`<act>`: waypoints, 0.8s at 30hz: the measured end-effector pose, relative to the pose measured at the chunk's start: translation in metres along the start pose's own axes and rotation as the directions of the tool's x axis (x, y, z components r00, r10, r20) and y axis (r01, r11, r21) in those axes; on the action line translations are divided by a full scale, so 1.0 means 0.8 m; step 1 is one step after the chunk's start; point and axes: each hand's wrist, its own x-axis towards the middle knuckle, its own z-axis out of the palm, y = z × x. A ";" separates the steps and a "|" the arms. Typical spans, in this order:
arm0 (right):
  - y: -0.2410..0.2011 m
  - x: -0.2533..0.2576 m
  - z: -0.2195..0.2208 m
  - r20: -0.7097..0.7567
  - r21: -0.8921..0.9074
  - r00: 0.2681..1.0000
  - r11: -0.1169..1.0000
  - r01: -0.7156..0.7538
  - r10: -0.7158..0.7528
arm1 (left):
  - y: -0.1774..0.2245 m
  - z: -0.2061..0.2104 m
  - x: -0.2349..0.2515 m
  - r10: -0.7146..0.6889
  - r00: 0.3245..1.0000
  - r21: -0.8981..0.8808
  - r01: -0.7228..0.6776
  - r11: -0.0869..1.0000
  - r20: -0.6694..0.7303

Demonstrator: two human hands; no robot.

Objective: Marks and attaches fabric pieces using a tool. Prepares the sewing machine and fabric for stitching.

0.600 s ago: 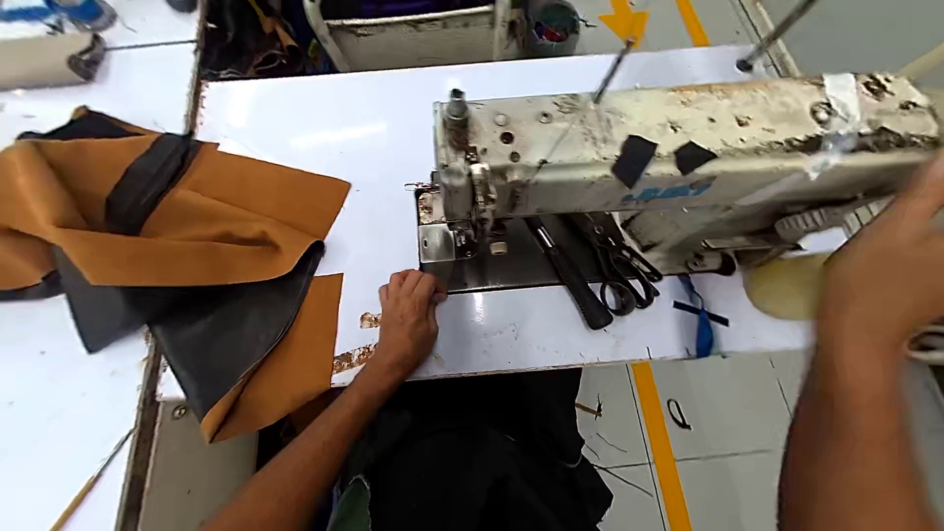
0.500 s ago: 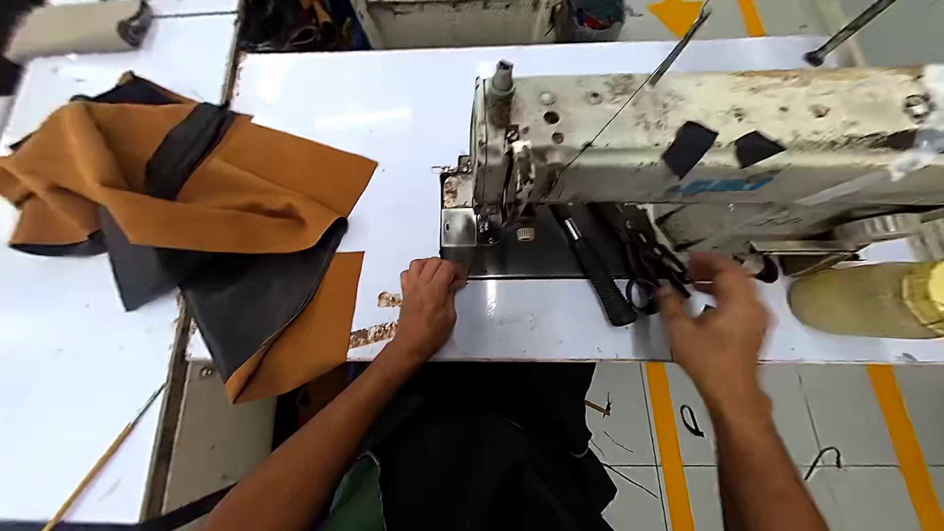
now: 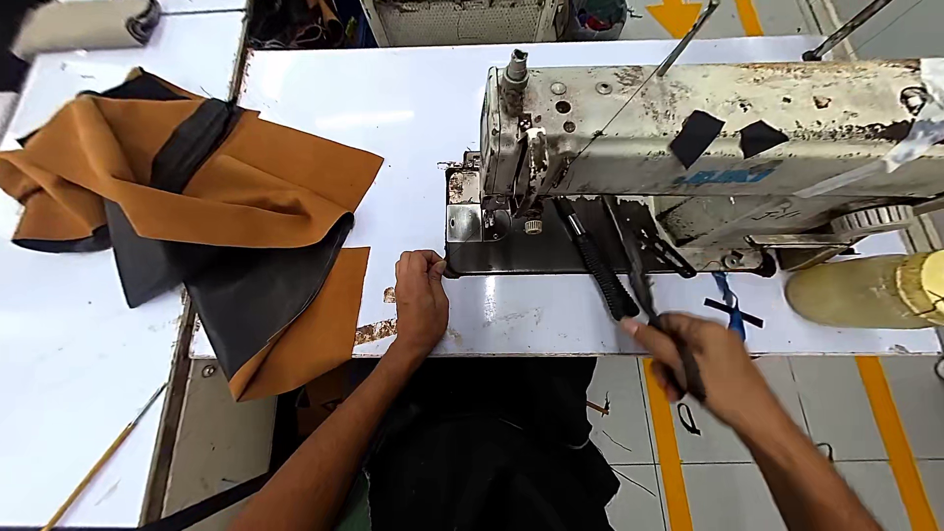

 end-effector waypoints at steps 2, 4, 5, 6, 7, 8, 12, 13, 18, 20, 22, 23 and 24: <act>0.014 -0.034 0.040 0.248 0.234 0.965 0.972 0.025 -0.084 | 0.001 0.000 -0.002 -0.013 1.000 -0.017 0.014 1.000 0.016; 0.007 -0.045 0.072 0.457 0.260 0.879 0.965 0.016 -0.137 | 0.002 -0.002 0.000 -0.015 1.000 -0.035 0.015 0.999 0.023; -0.001 -0.044 0.087 0.507 0.235 0.851 0.972 0.014 -0.135 | 0.001 -0.003 0.001 -0.013 0.999 -0.040 0.014 0.999 0.030; -0.010 -0.039 0.100 0.532 0.209 0.837 0.978 0.012 -0.124 | 0.000 -0.003 0.001 -0.012 0.999 -0.045 0.013 0.999 0.033; -0.019 -0.033 0.110 0.545 0.192 0.831 0.981 0.008 -0.113 | 0.000 -0.002 0.001 -0.010 0.999 -0.049 0.012 0.999 0.030; -0.027 -0.026 0.118 0.542 0.185 0.834 0.983 -0.001 -0.101 | -0.001 0.000 0.001 -0.011 1.000 -0.049 0.012 0.999 0.024; -0.032 -0.028 0.129 0.413 0.217 0.904 0.976 0.019 -0.109 | 0.009 -0.008 -0.004 -0.022 0.999 -0.053 0.024 0.998 0.035; -0.024 -0.035 0.129 0.352 0.182 0.930 0.982 0.046 -0.108 | 0.010 -0.023 -0.010 0.009 0.998 -0.079 -0.004 0.997 0.066; 0.018 -0.037 0.114 -0.136 -0.219 0.988 0.975 0.044 -0.076 | -0.061 -0.118 -0.126 0.140 0.817 -0.452 0.159 0.878 0.560; 0.000 -0.022 0.102 -0.288 -0.364 0.953 0.931 -0.016 -0.096 | -0.098 -0.117 -0.161 -0.143 0.626 -0.335 0.580 0.743 0.766; -0.036 -0.011 0.085 -0.330 -0.475 0.942 0.874 -0.104 -0.067 | -0.115 -0.098 -0.154 -0.304 0.339 -0.139 0.837 0.529 0.890; -0.057 -0.005 0.082 -0.345 -0.499 0.934 0.861 -0.099 -0.092 | -0.113 -0.084 -0.139 -0.342 0.264 -0.125 0.917 0.379 0.902; -0.079 0.002 0.085 -0.359 -0.498 0.918 0.866 -0.039 -0.166 | -0.109 -0.069 -0.124 -0.393 0.237 -0.183 0.968 0.169 0.889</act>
